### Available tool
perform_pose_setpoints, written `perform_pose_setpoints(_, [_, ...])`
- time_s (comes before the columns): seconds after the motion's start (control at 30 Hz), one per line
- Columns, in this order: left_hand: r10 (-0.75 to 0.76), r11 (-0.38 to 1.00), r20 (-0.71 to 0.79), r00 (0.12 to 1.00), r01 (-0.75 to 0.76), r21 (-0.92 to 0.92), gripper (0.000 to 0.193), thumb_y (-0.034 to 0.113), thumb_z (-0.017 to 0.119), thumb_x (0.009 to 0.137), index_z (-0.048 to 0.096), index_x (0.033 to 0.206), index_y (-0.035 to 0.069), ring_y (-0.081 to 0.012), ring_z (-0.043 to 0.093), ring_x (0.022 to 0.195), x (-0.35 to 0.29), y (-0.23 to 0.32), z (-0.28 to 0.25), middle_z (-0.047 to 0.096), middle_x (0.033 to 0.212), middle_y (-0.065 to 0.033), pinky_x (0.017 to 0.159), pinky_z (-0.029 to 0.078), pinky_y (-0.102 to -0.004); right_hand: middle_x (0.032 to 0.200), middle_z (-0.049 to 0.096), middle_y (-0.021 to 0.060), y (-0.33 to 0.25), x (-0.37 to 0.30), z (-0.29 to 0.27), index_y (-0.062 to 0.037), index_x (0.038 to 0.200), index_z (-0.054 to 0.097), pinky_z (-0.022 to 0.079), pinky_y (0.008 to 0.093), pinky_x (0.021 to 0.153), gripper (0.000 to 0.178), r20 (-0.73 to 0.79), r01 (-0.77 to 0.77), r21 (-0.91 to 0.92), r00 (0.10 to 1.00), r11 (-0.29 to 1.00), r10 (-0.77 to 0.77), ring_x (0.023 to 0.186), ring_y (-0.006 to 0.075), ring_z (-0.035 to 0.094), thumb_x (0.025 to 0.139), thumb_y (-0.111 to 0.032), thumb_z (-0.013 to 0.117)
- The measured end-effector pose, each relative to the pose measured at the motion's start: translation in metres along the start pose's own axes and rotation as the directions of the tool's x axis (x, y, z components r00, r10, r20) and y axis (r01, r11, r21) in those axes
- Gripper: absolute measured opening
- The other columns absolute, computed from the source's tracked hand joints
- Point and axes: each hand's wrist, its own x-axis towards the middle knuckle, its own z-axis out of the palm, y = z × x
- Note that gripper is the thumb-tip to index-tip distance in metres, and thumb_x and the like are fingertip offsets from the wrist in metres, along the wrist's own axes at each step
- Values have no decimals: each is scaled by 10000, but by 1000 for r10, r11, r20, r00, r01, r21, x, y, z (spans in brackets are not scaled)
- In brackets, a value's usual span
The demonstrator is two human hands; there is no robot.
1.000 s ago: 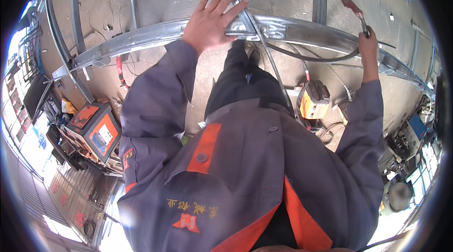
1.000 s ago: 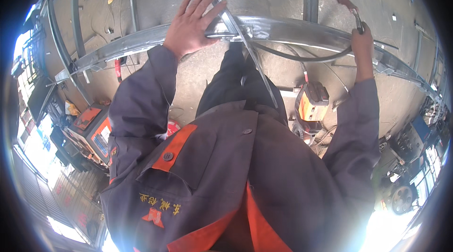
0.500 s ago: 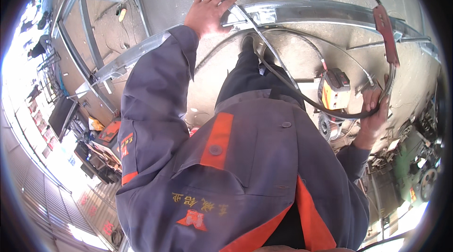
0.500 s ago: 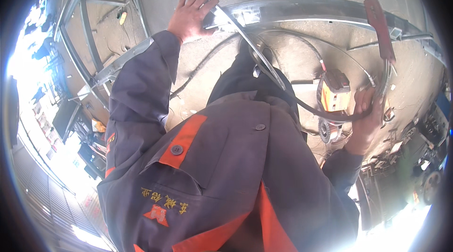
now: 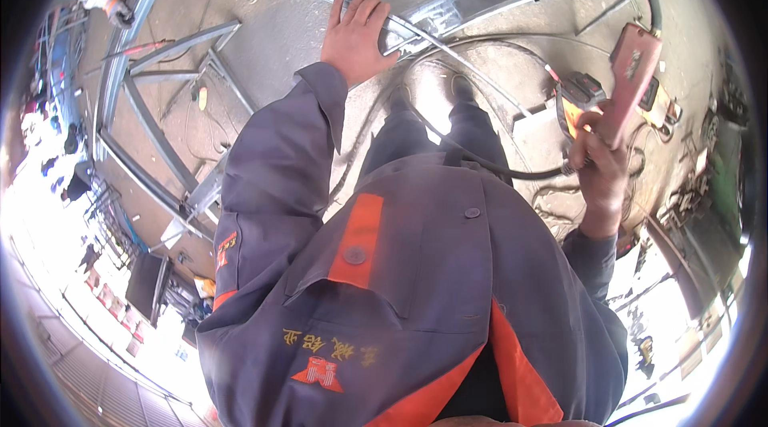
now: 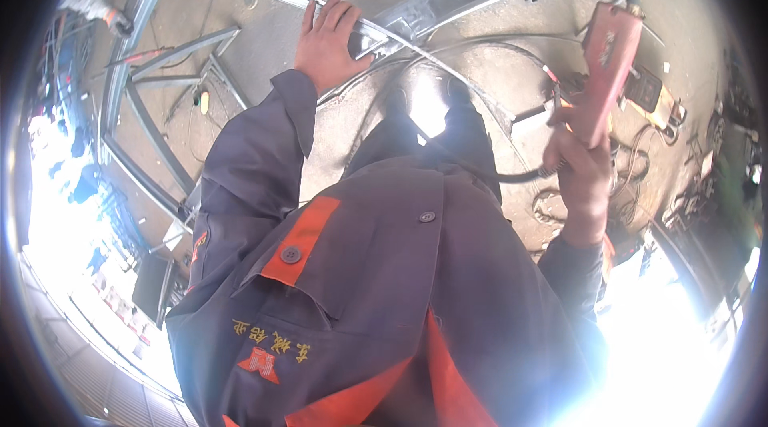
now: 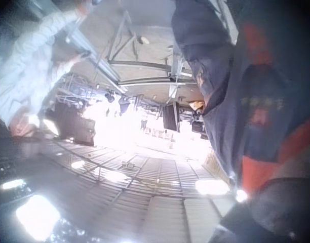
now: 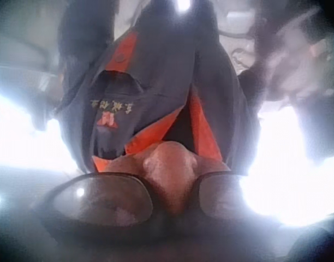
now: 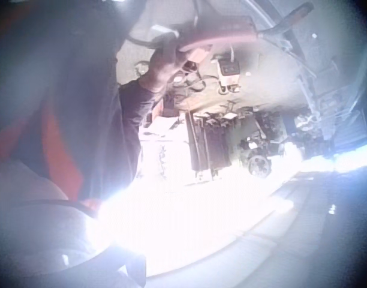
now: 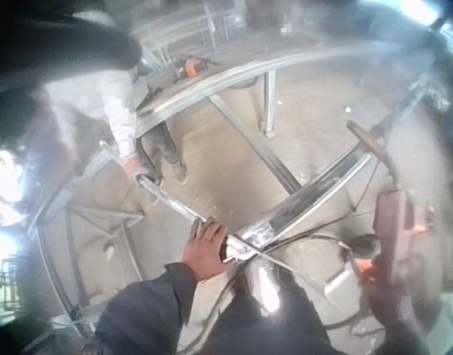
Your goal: The person welds a curved metal frame using a handheld welding torch, repeatedly positioning and tacking metal bars to the frame. They move around the structure, align pieces, and apply welds at multiple joints while another worker assists nearby.
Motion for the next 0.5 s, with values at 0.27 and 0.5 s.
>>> perform_pose_setpoints(0.27, [58, 996, -101, 993, -64, -57, 829, 459, 845, 754, 546, 1430, 84, -294, 399, 1461, -5, -7, 16, 523, 1424, -100, 1291, 167, -591, 832, 614, -36, 127, 1, 66, -96, 1361, 654, 462, 236, 541, 471, -362, -293, -251, 912, 923, 191, 584, 57, 521, 926, -216, 791])
perform_pose_setpoints(0.5, [69, 995, -117, 991, -76, -60, 794, 473, 849, 744, 583, 1409, 131, -302, 416, 1439, -3, -9, 17, 540, 1402, -87, 1287, 158, -599, 946, 676, -49, 152, -7, 74, -74, 1394, 618, 429, 202, 516, 487, -372, -263, -186, 911, 947, 180, 601, 20, 506, 940, -136, 783])
